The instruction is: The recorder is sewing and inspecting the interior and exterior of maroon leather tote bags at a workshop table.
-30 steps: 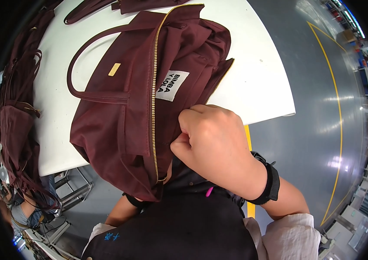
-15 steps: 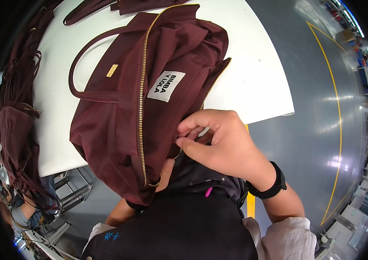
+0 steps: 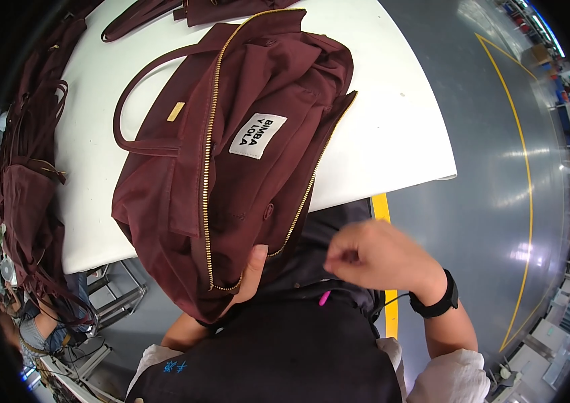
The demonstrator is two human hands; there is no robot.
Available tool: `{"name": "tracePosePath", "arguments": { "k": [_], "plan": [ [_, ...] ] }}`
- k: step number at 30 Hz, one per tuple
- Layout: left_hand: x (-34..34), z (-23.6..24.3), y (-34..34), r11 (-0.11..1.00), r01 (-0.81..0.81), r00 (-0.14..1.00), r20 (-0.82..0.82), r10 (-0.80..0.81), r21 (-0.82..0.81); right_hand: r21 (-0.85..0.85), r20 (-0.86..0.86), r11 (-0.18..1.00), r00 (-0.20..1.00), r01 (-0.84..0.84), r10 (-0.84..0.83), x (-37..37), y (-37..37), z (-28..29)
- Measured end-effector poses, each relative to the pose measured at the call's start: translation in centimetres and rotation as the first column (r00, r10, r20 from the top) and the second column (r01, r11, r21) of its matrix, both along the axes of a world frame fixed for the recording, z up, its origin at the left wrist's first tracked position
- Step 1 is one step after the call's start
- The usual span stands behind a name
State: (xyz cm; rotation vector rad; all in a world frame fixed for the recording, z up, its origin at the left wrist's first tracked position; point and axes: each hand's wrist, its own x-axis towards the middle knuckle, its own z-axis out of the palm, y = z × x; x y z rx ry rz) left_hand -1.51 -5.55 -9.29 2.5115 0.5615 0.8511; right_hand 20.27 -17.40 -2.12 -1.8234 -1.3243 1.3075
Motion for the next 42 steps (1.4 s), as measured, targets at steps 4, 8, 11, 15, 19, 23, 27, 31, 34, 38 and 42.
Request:
{"name": "tracePosePath", "arguments": {
  "k": [4,8,11,15,19,23,27,31,34,38,42],
  "plan": [
    [0.6,1.8,0.7,0.989,0.127,0.991,0.044,-0.124,-0.075,-0.005,0.078,0.971,0.968,-0.238,0.238,-0.6,-1.3,-1.4],
    [0.8,2.9,0.8,0.929,0.171,0.983,-0.007,-0.183,-0.329,0.183,-0.135,0.957,0.970,0.226,-0.204,-1.8,0.6,0.1],
    [-0.2,3.0,1.2,0.897,0.210,0.962,-0.079,-0.260,-0.389,0.355,-0.203,0.845,0.915,0.401,-0.349,-3.7,2.7,-0.3],
    [0.1,3.1,2.7,0.849,0.235,0.921,-0.172,-0.350,-0.473,0.387,-0.017,0.858,0.933,0.337,-0.358,-5.0,3.6,-1.2],
    [-0.2,3.3,3.9,0.792,0.247,0.862,-0.247,-0.442,-0.558,0.416,-0.065,0.802,0.894,0.428,-0.444,-5.9,4.1,-2.5],
    [-0.4,3.6,6.1,0.735,0.239,0.790,-0.314,-0.527,-0.634,0.491,-0.266,0.711,0.864,0.504,-0.428,-6.1,5.1,-3.7],
    [-7.2,4.9,5.7,0.679,0.213,0.707,-0.369,-0.603,-0.703,0.399,-0.322,0.769,0.861,0.500,-0.393,-6.1,5.0,-3.2],
    [-5.4,12.7,6.7,0.711,0.416,0.538,-0.476,-0.695,-0.567,0.505,-0.298,0.692,0.857,0.515,-0.420,-6.1,5.4,-2.7],
    [-5.1,17.2,6.4,0.721,0.409,0.682,-0.338,-0.648,-0.559,0.617,-0.230,0.646,0.887,0.450,-0.400,-5.8,6.2,-2.1],
    [2.7,15.8,5.6,0.895,0.446,0.890,-0.122,-0.440,0.027,0.801,-0.069,0.566,0.969,0.195,-0.236,-4.3,6.7,-0.9],
    [6.6,13.7,8.0,0.806,0.592,0.765,-0.320,-0.559,0.008,0.787,0.121,0.616,0.986,-0.023,-0.117,-1.6,6.0,0.7]
  ]
}}
